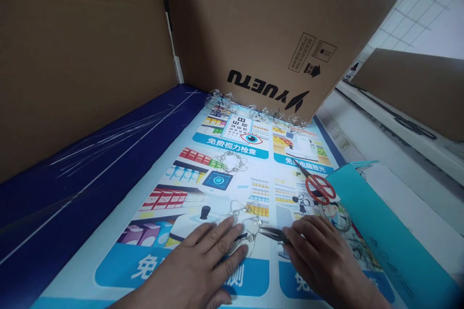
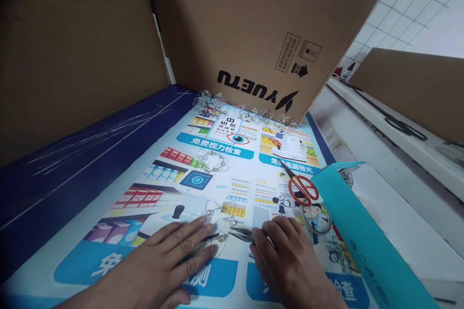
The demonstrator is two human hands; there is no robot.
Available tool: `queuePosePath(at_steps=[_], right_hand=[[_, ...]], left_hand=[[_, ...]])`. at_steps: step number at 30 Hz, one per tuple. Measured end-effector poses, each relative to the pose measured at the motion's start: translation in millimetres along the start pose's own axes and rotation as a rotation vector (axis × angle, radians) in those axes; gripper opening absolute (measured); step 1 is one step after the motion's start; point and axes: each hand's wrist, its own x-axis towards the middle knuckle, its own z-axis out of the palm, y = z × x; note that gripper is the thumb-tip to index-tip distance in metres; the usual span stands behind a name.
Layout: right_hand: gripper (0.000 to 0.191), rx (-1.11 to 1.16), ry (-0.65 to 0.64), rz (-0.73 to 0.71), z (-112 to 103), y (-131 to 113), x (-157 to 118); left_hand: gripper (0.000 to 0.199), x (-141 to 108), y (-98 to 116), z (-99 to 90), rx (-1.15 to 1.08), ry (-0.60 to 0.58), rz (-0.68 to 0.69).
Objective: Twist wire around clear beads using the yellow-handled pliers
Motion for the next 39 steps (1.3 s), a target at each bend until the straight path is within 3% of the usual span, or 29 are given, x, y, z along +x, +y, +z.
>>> queuePosePath(at_steps=[5, 11, 19, 30, 39], right_hand=[[0.009, -0.038, -0.052, 0.078, -4.2, -19.9, 19.8], [0.02, -0.263, -0.083, 0.019, 11.5, -21.5, 24.2], [0.025, -0.259, -0.081, -0.088, 7.5, -24.9, 31.9], [0.021, -0.077, 0.104, -0.002, 21.8, -2.0, 2.9], [0.018, -0.057, 0.043, 0.105, 27.0, 4.6, -7.1]], left_hand=[[0.058, -1.1, 1.1, 0.1, 0.022, 0.062, 0.005], [0.057, -4.2, 0.7, -2.1, 0.017, 0.128, 0.013], [0.057, -4.8, 0.1, -6.1, 0.009, 0.068, 0.016], [0.059, -1.9, 2.1, 4.4, 0.047, 0.065, -0.005], [0.053, 0.3, 6.7, 10.9, 0.115, 0.146, -0.008]])
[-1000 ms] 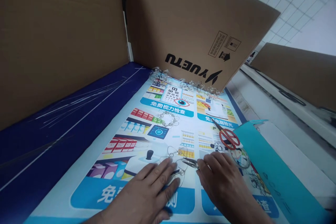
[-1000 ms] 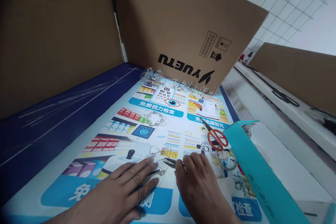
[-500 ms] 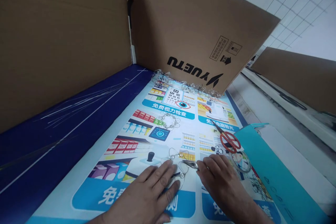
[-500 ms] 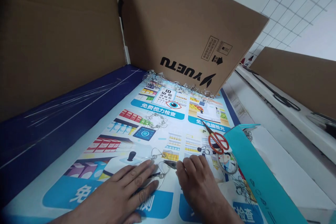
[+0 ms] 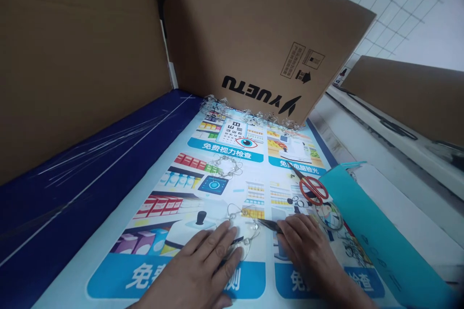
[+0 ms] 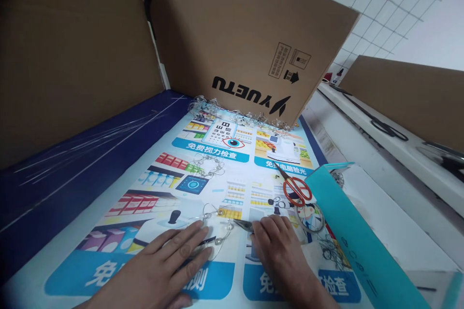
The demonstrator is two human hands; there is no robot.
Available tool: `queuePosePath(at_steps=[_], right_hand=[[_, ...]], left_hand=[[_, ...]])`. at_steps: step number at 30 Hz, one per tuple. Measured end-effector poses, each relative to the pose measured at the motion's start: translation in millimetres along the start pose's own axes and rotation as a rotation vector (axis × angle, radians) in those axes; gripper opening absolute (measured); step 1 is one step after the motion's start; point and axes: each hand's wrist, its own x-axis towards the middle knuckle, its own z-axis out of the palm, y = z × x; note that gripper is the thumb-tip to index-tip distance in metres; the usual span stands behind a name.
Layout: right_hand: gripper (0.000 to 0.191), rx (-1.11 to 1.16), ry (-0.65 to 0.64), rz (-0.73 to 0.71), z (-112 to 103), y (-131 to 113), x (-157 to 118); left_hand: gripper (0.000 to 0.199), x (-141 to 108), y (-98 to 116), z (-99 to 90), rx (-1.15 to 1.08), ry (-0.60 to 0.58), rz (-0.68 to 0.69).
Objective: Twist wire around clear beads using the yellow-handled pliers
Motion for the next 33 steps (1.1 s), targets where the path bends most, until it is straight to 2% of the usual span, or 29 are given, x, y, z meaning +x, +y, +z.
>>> queuePosePath(at_steps=[4, 8, 13, 17, 25, 29, 33], right_hand=[[0.017, 0.015, 0.022, 0.012, -0.4, 2.4, -1.5], [0.015, 0.018, 0.03, 0.026, 0.1, 3.7, -1.2], [0.016, 0.028, 0.047, 0.036, 5.4, 5.2, -2.3], [0.017, 0.037, 0.083, 0.044, 9.9, 6.2, -6.3], [0.02, 0.065, 0.132, 0.047, 18.7, 5.3, -13.2], [0.022, 0.061, 0.1, 0.084, 23.1, 3.2, -13.7], [0.023, 0.057, 0.06, 0.136, 25.9, -0.1, -11.4]], left_hand=[[0.057, 1.3, 1.0, 0.5, 0.003, -0.001, -0.009], [0.065, 11.0, 5.2, -8.2, 0.001, -0.027, -0.006], [0.069, 34.7, 15.0, -24.0, -0.063, -0.154, 0.092], [0.066, 46.7, 18.0, -28.3, -0.139, -0.241, 0.125], [0.062, 47.8, 14.0, -31.5, -0.233, -0.28, 0.111], [0.067, 48.5, 12.9, -37.1, -0.31, -0.32, 0.089], [0.063, 47.0, 12.2, -43.4, -0.349, -0.282, 0.095]])
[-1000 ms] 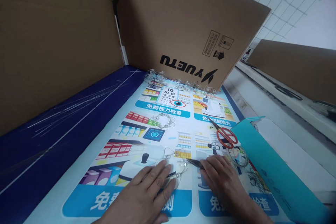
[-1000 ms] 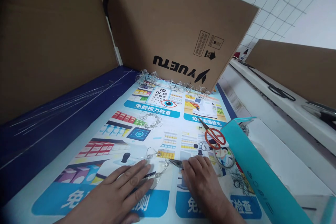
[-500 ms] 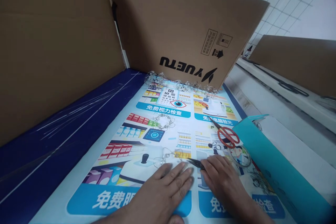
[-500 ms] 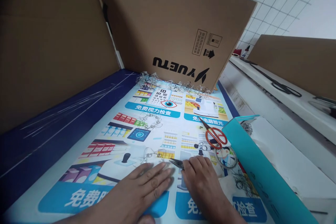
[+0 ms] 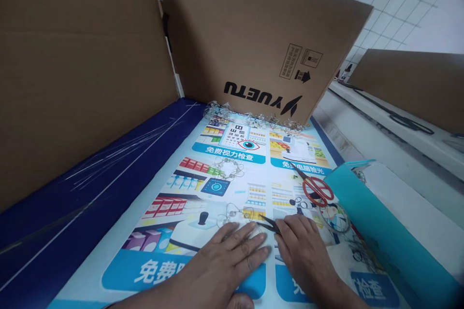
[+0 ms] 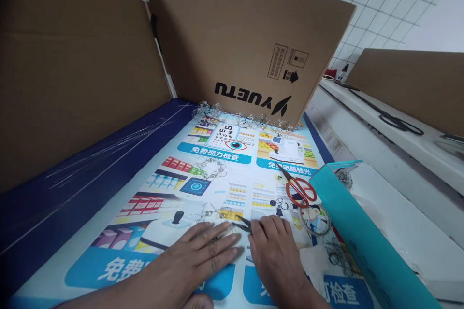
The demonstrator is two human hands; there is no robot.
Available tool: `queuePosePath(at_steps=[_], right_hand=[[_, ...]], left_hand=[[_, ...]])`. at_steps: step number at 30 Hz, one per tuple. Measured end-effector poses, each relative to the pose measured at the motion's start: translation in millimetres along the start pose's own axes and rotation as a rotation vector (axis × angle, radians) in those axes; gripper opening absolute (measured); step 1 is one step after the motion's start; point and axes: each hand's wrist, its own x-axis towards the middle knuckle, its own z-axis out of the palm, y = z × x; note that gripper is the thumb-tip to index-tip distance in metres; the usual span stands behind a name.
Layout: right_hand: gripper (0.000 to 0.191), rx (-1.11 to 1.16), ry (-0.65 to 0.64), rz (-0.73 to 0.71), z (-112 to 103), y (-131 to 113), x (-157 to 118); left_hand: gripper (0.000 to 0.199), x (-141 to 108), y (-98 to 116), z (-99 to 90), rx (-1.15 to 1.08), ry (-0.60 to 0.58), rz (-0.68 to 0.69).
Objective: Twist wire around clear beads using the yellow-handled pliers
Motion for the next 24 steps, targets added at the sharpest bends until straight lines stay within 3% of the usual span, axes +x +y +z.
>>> queuePosePath(at_steps=[3, 8, 11, 13, 19, 24], right_hand=[[0.024, 0.003, -0.02, 0.007, 1.8, -0.2, 1.6], [0.021, 0.043, 0.033, 0.005, -1.2, 3.6, 4.1], [0.02, 0.099, 0.084, -0.013, -8.1, -0.2, 5.8], [0.02, 0.127, 0.104, -0.043, -13.1, -6.6, 6.5], [0.019, 0.097, 0.067, -0.116, -17.2, -21.0, 4.4], [0.021, 0.048, 0.013, -0.094, -9.3, -13.9, -1.0]], left_hand=[[0.058, -7.1, -4.7, 0.9, 0.035, 0.111, 0.042], [0.034, -22.1, -28.1, 13.7, 0.118, 0.495, 0.022], [0.028, -21.2, -39.7, 16.5, 0.086, 0.619, 0.01], [0.03, -15.9, -43.6, 14.7, 0.064, 0.591, -0.02], [0.052, -2.6, -49.9, 14.7, 0.012, 0.278, -0.108], [0.056, -3.2, -53.6, 21.2, 0.001, 0.247, -0.115]])
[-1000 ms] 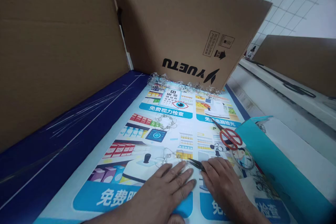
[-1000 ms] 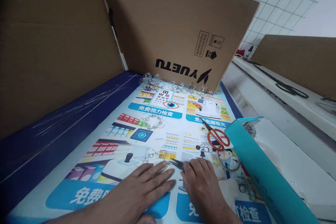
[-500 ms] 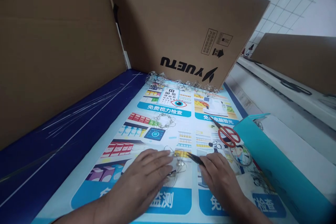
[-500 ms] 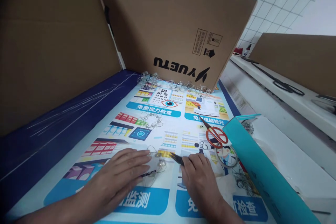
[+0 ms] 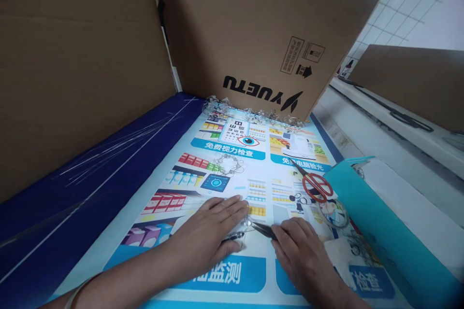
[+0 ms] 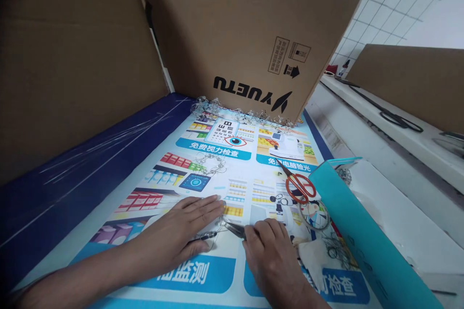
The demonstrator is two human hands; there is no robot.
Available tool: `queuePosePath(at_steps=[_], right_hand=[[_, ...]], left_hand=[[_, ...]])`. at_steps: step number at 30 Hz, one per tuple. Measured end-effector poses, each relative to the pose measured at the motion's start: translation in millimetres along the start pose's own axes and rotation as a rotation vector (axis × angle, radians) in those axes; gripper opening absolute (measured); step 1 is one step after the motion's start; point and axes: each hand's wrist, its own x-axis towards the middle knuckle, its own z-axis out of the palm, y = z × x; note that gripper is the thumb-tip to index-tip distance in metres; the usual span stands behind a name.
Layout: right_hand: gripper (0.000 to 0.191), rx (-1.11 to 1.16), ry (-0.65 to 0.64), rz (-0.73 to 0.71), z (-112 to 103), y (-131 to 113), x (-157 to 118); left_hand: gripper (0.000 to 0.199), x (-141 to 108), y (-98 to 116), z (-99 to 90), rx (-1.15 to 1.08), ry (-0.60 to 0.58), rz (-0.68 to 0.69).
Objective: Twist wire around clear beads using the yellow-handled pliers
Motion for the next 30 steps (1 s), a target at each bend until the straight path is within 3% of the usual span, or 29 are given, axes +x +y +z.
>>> queuePosePath(at_steps=[7, 16, 22, 30], right_hand=[[0.023, -0.12, -0.109, -0.017, 2.1, 0.1, -2.0], [0.018, -0.056, -0.061, 0.033, 1.5, -3.1, -5.1], [0.018, 0.015, -0.007, -0.045, -4.3, -5.5, 2.5], [0.025, -0.151, -0.132, -0.098, -3.8, -5.3, 2.7]], left_hand=[[0.056, -1.8, 4.5, -3.4, 0.039, -0.071, -0.042], [0.058, -5.4, 3.9, -6.0, 0.051, -0.051, -0.011], [0.057, -5.1, 0.3, -7.9, 0.029, -0.053, 0.017], [0.053, -4.7, 0.3, -6.4, -0.002, -0.055, 0.004]])
